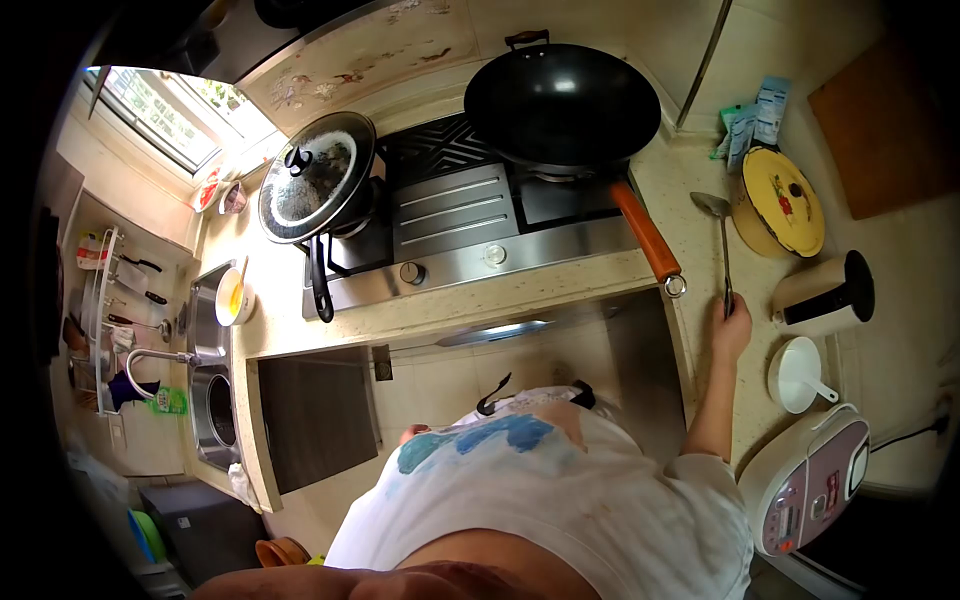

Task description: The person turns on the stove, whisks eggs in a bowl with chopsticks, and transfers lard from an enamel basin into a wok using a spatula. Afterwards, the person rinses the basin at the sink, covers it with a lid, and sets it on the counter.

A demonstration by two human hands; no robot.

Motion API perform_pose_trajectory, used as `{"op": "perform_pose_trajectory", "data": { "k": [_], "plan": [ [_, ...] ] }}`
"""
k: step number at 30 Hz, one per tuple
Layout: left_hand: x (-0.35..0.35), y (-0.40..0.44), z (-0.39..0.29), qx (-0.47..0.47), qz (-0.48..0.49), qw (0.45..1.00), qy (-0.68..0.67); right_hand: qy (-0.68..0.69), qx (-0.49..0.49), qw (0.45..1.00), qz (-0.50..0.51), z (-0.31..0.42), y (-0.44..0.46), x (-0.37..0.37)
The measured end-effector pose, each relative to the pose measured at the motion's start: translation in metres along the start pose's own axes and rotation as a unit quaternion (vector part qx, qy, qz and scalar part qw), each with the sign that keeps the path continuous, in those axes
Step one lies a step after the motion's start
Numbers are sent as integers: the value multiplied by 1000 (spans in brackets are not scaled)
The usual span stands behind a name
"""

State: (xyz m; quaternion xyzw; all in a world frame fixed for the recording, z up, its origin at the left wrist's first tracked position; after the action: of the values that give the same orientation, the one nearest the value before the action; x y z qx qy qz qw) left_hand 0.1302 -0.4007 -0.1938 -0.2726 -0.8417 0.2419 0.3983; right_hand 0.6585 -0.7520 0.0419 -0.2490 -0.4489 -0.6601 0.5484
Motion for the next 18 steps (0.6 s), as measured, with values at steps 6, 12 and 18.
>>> {"op": "perform_pose_trajectory", "data": {
  "k": [6, 12, 18],
  "plan": [
    [-20, 16, 88, 36, -10, 999, 32, -73, -4, 997, 1, -5, -9, -7],
    [-28, 10, 149, 92, -23, 995, -17, -80, -37, 993, 76, -6, -18, -15],
    [-19, -13, 137, 80, -49, 996, 1, -91, 126, 986, -62, 20, -27, -14]
  ]
}}
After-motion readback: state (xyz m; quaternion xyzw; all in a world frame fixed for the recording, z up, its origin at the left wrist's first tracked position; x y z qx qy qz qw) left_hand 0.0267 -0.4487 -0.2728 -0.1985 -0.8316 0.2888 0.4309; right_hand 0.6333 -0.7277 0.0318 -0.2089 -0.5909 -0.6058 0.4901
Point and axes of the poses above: each hand's wrist, its own y-axis towards the middle knuckle, its own x-axis out of the back of the hand, z = x × y, the point moved 4 cm from there along y, towards the middle knuckle, and after that the axes turned 4 degrees about -y, right-handed, at the moved point
